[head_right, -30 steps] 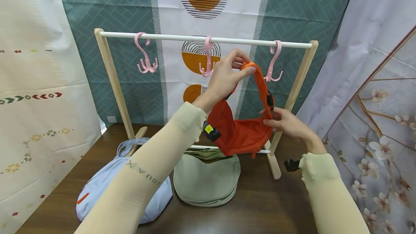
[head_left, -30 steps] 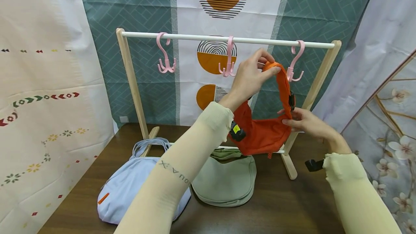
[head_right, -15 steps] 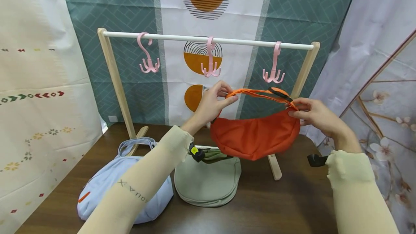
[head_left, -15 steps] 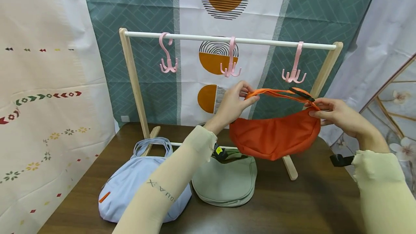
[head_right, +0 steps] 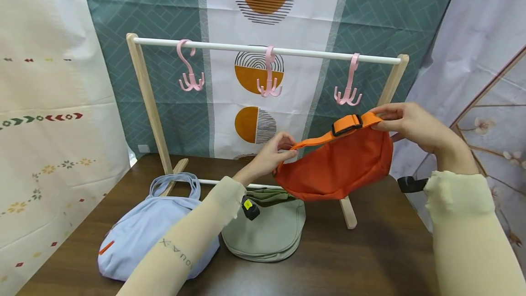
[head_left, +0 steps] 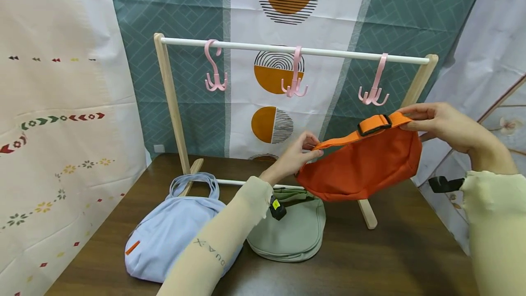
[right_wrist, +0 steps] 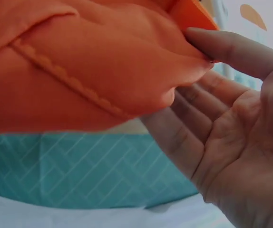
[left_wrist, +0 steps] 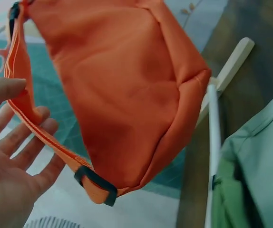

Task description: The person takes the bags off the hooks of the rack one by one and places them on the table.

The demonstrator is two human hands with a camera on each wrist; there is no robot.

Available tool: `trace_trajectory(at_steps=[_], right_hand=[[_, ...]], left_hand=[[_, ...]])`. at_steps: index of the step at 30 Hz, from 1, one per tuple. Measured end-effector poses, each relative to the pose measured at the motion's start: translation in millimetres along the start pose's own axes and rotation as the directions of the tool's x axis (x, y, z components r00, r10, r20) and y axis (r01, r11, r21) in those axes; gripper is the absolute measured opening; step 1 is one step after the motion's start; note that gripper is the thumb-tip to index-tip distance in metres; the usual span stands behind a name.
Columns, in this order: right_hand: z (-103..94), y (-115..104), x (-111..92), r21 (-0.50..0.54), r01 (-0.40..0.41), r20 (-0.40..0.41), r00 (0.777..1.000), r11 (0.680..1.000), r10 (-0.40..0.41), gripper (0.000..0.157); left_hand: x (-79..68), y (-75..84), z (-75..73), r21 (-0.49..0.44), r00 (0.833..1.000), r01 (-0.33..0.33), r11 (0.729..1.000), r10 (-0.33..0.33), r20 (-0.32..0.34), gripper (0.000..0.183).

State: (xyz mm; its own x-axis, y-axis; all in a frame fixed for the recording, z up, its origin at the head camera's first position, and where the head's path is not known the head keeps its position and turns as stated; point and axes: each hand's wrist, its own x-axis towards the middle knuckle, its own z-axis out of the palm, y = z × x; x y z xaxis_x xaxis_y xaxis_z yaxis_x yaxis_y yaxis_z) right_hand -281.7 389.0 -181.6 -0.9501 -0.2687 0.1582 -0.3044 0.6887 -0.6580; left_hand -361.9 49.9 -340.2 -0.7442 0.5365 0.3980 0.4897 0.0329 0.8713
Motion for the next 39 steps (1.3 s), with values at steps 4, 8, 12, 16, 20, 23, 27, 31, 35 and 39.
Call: trace_trajectory(at_steps=[4,8,12,16,20,23,27,31,35,39], right_hand=[[-4.2,-14.0,5.4,-0.058,-0.018,0.029,0.999,0.998,0.020,0.032],[-5.4,-26.1,8.9,-0.103,-0.037,0.050,0.998,0.994,0.042,0.045],[-7.6,-32.9,6.7,-0.126,-0.072,0.053,0.995,0.989,0.079,0.048],[-15.3,-31.1,1.0,-0.141,-0.097,0.033,0.994,0.985,0.103,0.032],[-25.5,-20.4,-5.3,-0.131,-0.099,0.015,0.995,0.986,0.102,0.032],[-31.6,-10.3,-10.8,-0.131,-0.113,0.006,0.993,0.985,0.115,0.032],[-38.7,5.4,-21.1,-0.127,-0.159,-0.012,0.987,0.979,0.159,0.033],[-43.7,29.0,-33.8,-0.081,-0.195,-0.059,0.980,0.977,0.191,0.039],[-47.1,62.8,-48.9,-0.015,-0.177,-0.109,0.979,0.984,0.174,0.044],[-48.0,98.7,-65.7,0.108,-0.147,-0.116,0.980,0.983,0.159,0.050]], left_hand=[[-4.0,-7.6,14.6,-0.039,0.997,0.041,0.998,-0.038,0.071,0.031],[-11.9,-14.4,26.4,-0.040,0.988,0.078,0.996,-0.072,0.135,0.042],[-24.6,-22.0,32.8,0.029,0.974,0.129,0.991,-0.132,0.186,0.062],[-35.9,-26.9,37.2,0.096,0.963,0.168,0.981,-0.184,0.195,0.072],[-42.4,-32.0,41.0,0.066,0.956,0.206,0.976,-0.215,0.198,0.071],[-45.5,-33.8,44.0,-0.042,0.950,0.241,0.970,-0.227,0.216,0.067],[-48.2,-34.5,49.6,-0.186,0.952,0.251,0.950,-0.208,0.224,0.064],[-48.5,-33.7,55.1,-0.250,0.970,0.202,0.947,-0.158,0.184,0.061],[-46.4,-30.4,59.8,-0.327,0.984,0.161,0.931,-0.127,0.123,0.058],[-44.6,-25.0,64.9,-0.413,0.988,0.155,0.897,-0.146,0.052,0.053]])
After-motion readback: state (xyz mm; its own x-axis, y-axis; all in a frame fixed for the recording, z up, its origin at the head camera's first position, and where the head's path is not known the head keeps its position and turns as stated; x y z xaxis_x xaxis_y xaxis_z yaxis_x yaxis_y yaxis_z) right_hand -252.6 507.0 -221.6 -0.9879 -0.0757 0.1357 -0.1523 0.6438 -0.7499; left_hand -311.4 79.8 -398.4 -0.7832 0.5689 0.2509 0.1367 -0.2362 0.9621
